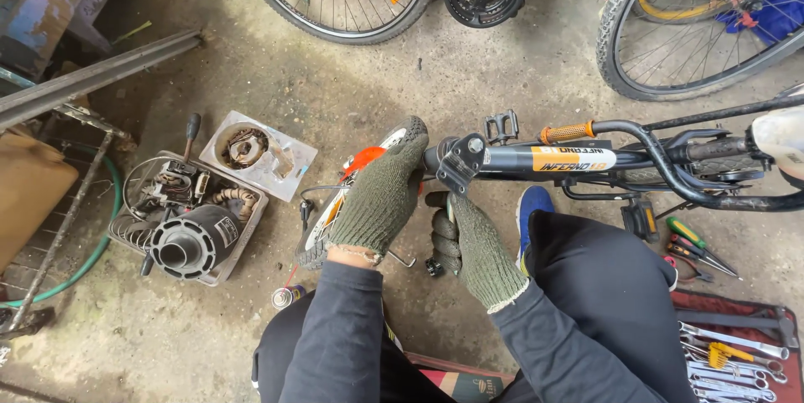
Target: The person sits on the ground with a bicycle across their lap and uses a small brush to apply a substance along the handlebar. They then slide an orange handlebar grip onto the bar and work it into place by hand.
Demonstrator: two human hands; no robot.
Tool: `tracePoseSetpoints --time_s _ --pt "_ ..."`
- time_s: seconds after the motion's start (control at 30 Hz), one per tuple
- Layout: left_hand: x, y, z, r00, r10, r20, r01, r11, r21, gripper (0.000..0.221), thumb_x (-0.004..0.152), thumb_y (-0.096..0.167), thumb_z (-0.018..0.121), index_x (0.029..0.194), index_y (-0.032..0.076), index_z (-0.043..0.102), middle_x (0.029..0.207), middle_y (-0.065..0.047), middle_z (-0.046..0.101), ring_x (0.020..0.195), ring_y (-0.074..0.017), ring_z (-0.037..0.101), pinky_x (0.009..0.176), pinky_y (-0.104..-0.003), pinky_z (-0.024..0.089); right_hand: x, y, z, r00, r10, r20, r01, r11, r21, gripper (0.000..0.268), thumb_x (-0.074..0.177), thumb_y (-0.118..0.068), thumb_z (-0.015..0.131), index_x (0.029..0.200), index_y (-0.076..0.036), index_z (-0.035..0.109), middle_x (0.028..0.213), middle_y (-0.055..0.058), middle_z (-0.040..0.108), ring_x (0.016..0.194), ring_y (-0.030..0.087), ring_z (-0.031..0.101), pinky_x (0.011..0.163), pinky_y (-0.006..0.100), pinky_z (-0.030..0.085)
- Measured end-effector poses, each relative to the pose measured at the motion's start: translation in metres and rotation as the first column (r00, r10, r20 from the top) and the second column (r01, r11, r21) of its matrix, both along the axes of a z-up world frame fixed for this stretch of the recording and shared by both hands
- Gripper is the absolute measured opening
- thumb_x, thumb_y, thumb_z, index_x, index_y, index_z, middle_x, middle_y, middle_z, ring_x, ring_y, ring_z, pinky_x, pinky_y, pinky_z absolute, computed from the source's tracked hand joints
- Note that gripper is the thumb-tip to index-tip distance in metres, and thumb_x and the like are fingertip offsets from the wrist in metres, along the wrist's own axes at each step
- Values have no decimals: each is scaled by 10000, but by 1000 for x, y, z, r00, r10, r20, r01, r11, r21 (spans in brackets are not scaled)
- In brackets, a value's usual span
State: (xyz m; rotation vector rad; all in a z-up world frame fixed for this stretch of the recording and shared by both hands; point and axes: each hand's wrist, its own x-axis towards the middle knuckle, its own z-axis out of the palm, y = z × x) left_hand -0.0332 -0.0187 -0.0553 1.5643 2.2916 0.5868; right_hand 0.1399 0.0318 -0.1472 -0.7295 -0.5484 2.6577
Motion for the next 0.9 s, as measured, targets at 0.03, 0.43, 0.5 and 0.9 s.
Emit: tracePoseSetpoints --time_s 0.03,0.43,0.5,0.9 --pt "2 1 5 999 14 36 -15 1000 24 354 978 236 577 1331 228 600 1122 -150 734 1066 -379 716 941 -523 587 2 -2 5 996 -27 81 22 998 63 472 1009 -351 449 1296 21 500 577 -30 270 372 135 320 279 295 305" --pt "-8 -2 -6 985 104 137 -105 994 3 361 975 321 544 1332 285 585 1109 -126 737 1090 -350 706 963 -509 585 9 -34 23 671 -272 690 -592 365 719 402 941 -213 556 1266 5 644 860 101 520 613 227 523 520 321 402" --pt "-9 -12 -3 978 128 165 -130 992 3 364 952 283 582 1314 251 595 1082 -147 739 1077 -360 710 953 -519 590 14 -27 14 847 -356 394 -526 -458 716 315 917 -89 538 1197 39 603 1189 193 615 806 322 663 650 375 553" --pt "-3 -5 -66 904 343 256 -336 939 -72 304 961 268 596 1228 174 708 1041 -100 785 1107 -294 720 968 -453 574 -7 32 26 631 -213 746 -707 238 666 351 997 -288 545 1313 -204 674 1261 142 725 1234 386 634 1063 545 513"
